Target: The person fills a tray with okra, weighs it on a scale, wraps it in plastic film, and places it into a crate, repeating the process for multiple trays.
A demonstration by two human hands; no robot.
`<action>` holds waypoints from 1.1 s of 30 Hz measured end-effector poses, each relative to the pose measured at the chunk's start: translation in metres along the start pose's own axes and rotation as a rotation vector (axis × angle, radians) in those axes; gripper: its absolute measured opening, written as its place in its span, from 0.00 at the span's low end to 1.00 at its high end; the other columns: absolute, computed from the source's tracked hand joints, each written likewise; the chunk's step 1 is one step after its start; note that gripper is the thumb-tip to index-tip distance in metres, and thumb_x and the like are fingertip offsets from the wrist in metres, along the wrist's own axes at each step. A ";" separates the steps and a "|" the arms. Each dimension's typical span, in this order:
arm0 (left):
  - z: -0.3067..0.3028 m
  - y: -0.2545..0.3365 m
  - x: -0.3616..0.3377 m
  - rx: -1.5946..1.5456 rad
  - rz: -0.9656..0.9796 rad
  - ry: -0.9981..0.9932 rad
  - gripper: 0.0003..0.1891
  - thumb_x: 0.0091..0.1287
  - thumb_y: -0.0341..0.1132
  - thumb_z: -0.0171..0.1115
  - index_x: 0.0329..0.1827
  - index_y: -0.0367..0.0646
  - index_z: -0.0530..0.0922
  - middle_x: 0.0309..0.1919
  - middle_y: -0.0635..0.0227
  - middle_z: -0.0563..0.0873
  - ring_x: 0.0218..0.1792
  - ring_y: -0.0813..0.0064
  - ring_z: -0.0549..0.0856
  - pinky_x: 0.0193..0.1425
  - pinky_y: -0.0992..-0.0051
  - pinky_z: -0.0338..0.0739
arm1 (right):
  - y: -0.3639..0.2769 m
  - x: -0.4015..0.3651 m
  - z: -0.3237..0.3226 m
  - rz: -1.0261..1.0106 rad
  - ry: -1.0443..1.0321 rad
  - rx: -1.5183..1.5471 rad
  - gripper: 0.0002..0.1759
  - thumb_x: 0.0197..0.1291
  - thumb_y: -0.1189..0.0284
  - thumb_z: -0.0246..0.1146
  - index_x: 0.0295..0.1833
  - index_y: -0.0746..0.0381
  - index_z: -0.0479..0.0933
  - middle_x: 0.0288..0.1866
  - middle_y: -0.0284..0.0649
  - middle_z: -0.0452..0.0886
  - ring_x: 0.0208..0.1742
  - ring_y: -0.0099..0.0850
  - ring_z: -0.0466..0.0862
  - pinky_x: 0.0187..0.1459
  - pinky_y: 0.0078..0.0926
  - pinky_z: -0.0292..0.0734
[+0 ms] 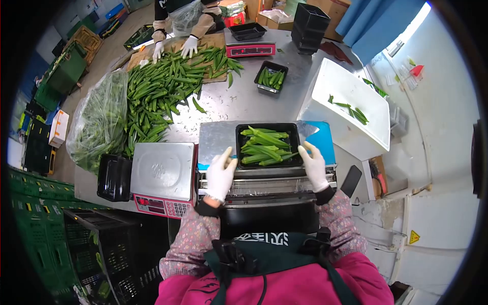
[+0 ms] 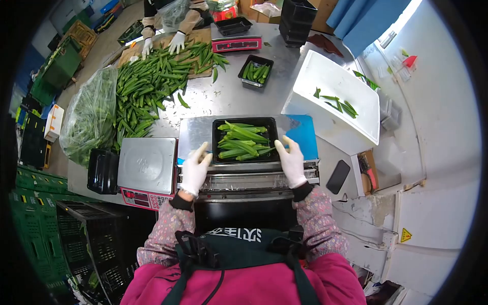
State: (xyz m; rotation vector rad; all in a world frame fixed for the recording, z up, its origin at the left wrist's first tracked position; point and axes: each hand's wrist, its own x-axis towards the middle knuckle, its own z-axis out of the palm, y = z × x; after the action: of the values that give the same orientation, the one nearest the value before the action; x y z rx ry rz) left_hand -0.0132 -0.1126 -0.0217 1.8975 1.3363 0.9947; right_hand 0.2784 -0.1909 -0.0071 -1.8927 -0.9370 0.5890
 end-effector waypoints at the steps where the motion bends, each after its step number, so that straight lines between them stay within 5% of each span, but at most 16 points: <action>1: -0.016 0.016 -0.010 0.081 -0.025 0.047 0.20 0.66 0.37 0.66 0.61 0.45 0.81 0.35 0.62 0.82 0.32 0.65 0.81 0.41 0.67 0.77 | 0.003 -0.007 -0.012 -0.136 0.059 -0.082 0.26 0.63 0.61 0.68 0.60 0.68 0.77 0.58 0.49 0.79 0.51 0.37 0.82 0.54 0.31 0.76; 4: -0.050 0.010 -0.044 0.656 0.082 0.136 0.31 0.65 0.46 0.66 0.69 0.41 0.74 0.42 0.60 0.82 0.49 0.59 0.78 0.59 0.59 0.70 | 0.014 -0.037 -0.054 -0.448 0.322 -0.666 0.25 0.60 0.64 0.69 0.58 0.67 0.76 0.57 0.49 0.78 0.58 0.45 0.76 0.60 0.43 0.70; 10: -0.022 0.011 -0.075 0.681 -0.088 -0.021 0.45 0.61 0.49 0.70 0.76 0.35 0.61 0.39 0.62 0.84 0.51 0.60 0.76 0.63 0.56 0.63 | 0.030 -0.093 -0.037 -0.218 0.267 -0.982 0.27 0.61 0.59 0.67 0.58 0.66 0.75 0.51 0.50 0.78 0.59 0.48 0.73 0.69 0.51 0.59; 12: -0.009 0.004 -0.070 0.511 -0.205 -0.002 0.44 0.60 0.41 0.71 0.78 0.38 0.59 0.33 0.71 0.84 0.50 0.64 0.77 0.63 0.58 0.61 | 0.038 -0.087 -0.024 -0.266 0.262 -0.842 0.20 0.64 0.62 0.64 0.56 0.61 0.77 0.43 0.43 0.83 0.53 0.43 0.78 0.69 0.49 0.59; 14: -0.014 -0.007 -0.064 0.375 -0.210 -0.011 0.38 0.60 0.35 0.70 0.75 0.42 0.67 0.32 0.71 0.85 0.45 0.64 0.79 0.59 0.62 0.66 | 0.058 -0.075 -0.012 -0.278 0.259 -0.642 0.11 0.65 0.67 0.62 0.49 0.59 0.82 0.39 0.38 0.85 0.49 0.40 0.80 0.65 0.46 0.61; 15: -0.024 -0.012 -0.058 0.010 -0.353 -0.092 0.28 0.61 0.32 0.68 0.68 0.43 0.77 0.34 0.71 0.87 0.42 0.68 0.81 0.53 0.69 0.72 | 0.048 -0.074 -0.021 -0.281 0.200 -0.570 0.09 0.65 0.71 0.61 0.45 0.58 0.85 0.39 0.36 0.86 0.44 0.38 0.81 0.56 0.38 0.67; 16: -0.034 -0.021 -0.056 -0.309 -0.429 -0.157 0.20 0.63 0.29 0.66 0.60 0.41 0.83 0.38 0.69 0.87 0.40 0.75 0.82 0.46 0.74 0.75 | 0.058 -0.066 -0.035 -0.141 0.031 -0.137 0.10 0.65 0.74 0.61 0.48 0.62 0.85 0.37 0.35 0.85 0.39 0.31 0.81 0.47 0.27 0.70; 19: -0.106 0.033 -0.046 -0.385 -0.310 -0.457 0.15 0.64 0.25 0.65 0.54 0.38 0.86 0.41 0.66 0.87 0.43 0.77 0.81 0.48 0.75 0.76 | 0.017 -0.078 -0.091 0.226 -0.248 0.433 0.11 0.66 0.77 0.60 0.49 0.69 0.84 0.35 0.31 0.81 0.37 0.19 0.76 0.40 0.19 0.69; 21: -0.160 0.062 -0.047 -0.395 -0.255 -0.673 0.13 0.62 0.25 0.67 0.49 0.35 0.87 0.41 0.63 0.87 0.42 0.73 0.82 0.48 0.73 0.77 | -0.029 -0.094 -0.135 0.239 -0.432 0.288 0.08 0.63 0.76 0.62 0.40 0.73 0.80 0.35 0.37 0.82 0.37 0.24 0.76 0.55 0.27 0.73; 24: -0.194 0.085 -0.036 -0.751 0.051 -0.690 0.07 0.62 0.29 0.69 0.41 0.36 0.90 0.37 0.62 0.86 0.38 0.69 0.84 0.44 0.68 0.79 | -0.073 -0.078 -0.192 -0.240 -0.798 0.460 0.07 0.57 0.80 0.64 0.27 0.69 0.83 0.28 0.40 0.81 0.35 0.32 0.79 0.63 0.52 0.74; 25: -0.183 0.075 -0.027 -0.890 0.187 -0.574 0.10 0.65 0.30 0.69 0.46 0.35 0.88 0.38 0.60 0.85 0.35 0.68 0.84 0.41 0.65 0.80 | -0.085 -0.065 -0.192 -0.312 -0.753 0.417 0.05 0.57 0.80 0.64 0.31 0.69 0.84 0.31 0.41 0.83 0.37 0.34 0.81 0.63 0.50 0.75; 26: -0.168 0.078 -0.013 -1.149 0.062 -0.503 0.19 0.69 0.33 0.65 0.60 0.34 0.80 0.51 0.53 0.85 0.47 0.61 0.86 0.52 0.62 0.81 | -0.096 -0.047 -0.188 -0.384 -0.705 0.372 0.04 0.58 0.80 0.65 0.36 0.69 0.85 0.34 0.43 0.85 0.40 0.35 0.83 0.63 0.47 0.75; 27: -0.139 0.101 0.003 -1.062 -0.034 -0.132 0.27 0.72 0.34 0.62 0.72 0.32 0.69 0.63 0.46 0.79 0.63 0.53 0.80 0.69 0.62 0.72 | -0.112 -0.033 -0.165 -0.295 -0.483 0.209 0.07 0.60 0.79 0.64 0.42 0.68 0.84 0.40 0.43 0.86 0.46 0.37 0.84 0.64 0.43 0.74; 28: -0.113 0.099 0.036 -0.914 -0.037 -0.076 0.26 0.73 0.28 0.56 0.73 0.28 0.65 0.71 0.47 0.72 0.73 0.56 0.70 0.78 0.63 0.61 | -0.132 -0.017 -0.139 -0.208 -0.261 0.050 0.10 0.62 0.78 0.63 0.48 0.67 0.84 0.47 0.43 0.87 0.53 0.38 0.84 0.65 0.40 0.74; 30: -0.063 0.069 0.078 -0.484 0.027 -0.041 0.24 0.72 0.22 0.52 0.71 0.32 0.70 0.69 0.55 0.76 0.72 0.64 0.72 0.77 0.70 0.61 | -0.095 0.044 -0.079 -0.624 -0.206 -0.038 0.15 0.67 0.76 0.59 0.57 0.66 0.81 0.56 0.44 0.85 0.64 0.39 0.80 0.67 0.34 0.71; 33: 0.001 0.002 0.108 0.179 0.261 -0.071 0.19 0.70 0.38 0.62 0.64 0.48 0.80 0.58 0.43 0.82 0.62 0.47 0.79 0.68 0.59 0.70 | -0.030 0.096 -0.015 -0.775 -0.175 -0.339 0.14 0.69 0.73 0.58 0.56 0.64 0.81 0.56 0.47 0.84 0.63 0.45 0.79 0.64 0.37 0.72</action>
State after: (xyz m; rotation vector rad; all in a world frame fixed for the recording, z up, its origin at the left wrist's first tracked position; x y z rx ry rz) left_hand 0.0114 -0.0105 0.0050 2.2648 1.1914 0.9466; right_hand 0.3359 -0.1130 0.0246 -1.5807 -1.8465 0.1247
